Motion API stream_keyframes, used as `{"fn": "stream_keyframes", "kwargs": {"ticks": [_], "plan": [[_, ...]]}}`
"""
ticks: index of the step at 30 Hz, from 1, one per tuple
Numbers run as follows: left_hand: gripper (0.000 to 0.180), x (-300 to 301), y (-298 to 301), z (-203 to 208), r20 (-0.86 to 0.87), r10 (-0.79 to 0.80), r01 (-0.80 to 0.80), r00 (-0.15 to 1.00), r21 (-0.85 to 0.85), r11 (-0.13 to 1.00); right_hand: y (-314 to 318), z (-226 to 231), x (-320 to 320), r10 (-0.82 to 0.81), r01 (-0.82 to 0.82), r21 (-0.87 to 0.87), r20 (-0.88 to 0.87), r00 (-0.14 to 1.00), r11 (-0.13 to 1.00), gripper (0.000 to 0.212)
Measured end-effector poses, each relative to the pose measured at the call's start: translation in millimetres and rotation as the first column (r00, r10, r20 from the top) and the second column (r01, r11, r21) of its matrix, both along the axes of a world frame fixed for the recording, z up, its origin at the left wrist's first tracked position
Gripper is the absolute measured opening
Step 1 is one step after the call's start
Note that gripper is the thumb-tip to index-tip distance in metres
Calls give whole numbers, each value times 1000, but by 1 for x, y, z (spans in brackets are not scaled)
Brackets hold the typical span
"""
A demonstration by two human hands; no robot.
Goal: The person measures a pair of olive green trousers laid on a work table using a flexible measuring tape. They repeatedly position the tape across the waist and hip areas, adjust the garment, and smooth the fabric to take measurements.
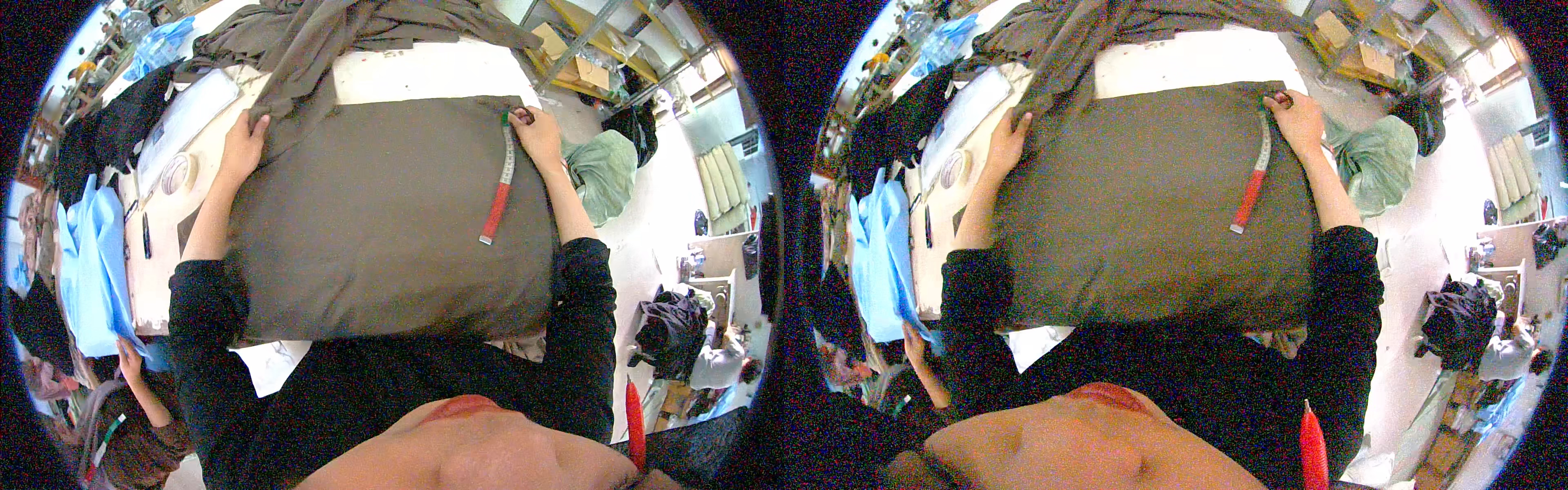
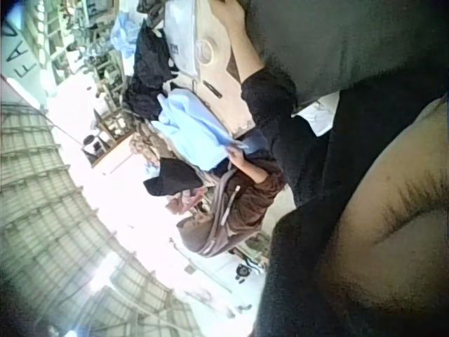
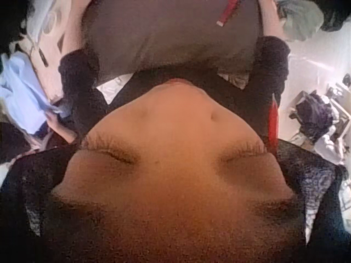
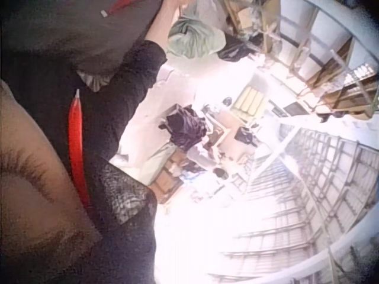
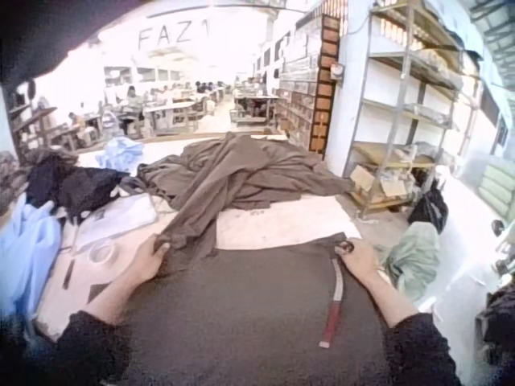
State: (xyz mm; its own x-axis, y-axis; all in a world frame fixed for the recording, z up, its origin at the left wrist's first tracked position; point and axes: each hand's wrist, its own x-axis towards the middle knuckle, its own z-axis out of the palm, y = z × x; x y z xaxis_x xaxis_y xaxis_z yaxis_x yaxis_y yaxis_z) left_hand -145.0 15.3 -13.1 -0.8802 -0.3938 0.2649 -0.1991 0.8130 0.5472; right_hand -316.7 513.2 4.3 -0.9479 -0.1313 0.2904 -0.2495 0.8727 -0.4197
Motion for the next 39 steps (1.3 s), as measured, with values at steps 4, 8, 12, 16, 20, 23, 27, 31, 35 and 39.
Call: {"fn": "stream_keyframes", "kwargs": {"ticks": [4, 8, 12, 16, 20, 23, 27, 31, 35, 39], "plan": [[56, 3, -9, 2, -30, 81, -78, 996, 97, 992, 4, -7, -6, 25, -33, -124, -69, 997, 992, 35], [70, -14, -25, 20, 179, 147, -182, 973, 197, 963, 7, -12, -11, 39, -61, -173, -127, 991, 983, 36], [72, -47, -34, 19, 219, -7, -48, 976, 244, 969, 9, -21, -17, 23, -44, -228, -93, 995, 973, 34], [49, -63, -22, 16, -56, 286, -290, 956, -83, 953, 15, -10, -22, 11, -42, -343, -92, 996, 938, 26], [29, -44, 11, 29, -309, -245, 177, 919, -232, 957, 26, 16, 8, 90, -135, -214, -208, 974, 967, 24], [38, -28, 34, 26, 178, -510, 535, 841, -405, 741, 27, 12, 52, 215, -221, -12, -184, 959, 975, 25], [49, -39, 26, 16, 265, -294, 382, 919, -404, 831, 21, -10, 68, 185, -165, 232, -69, 980, 959, 27], [50, -49, 9, 17, 174, -309, 352, 935, -359, 864, 25, 3, 56, 182, -174, 196, -23, 983, 965, 29], [50, -27, 55, 44, -77, -371, 329, 925, -321, 888, 19, 65, 77, 164, -159, 245, 3, 987, 956, 31], [51, -8, 164, 91, -356, -605, 648, 712, 1, 761, -10, 125, 111, 286, -292, 28, -320, 903, 956, 30]]}}
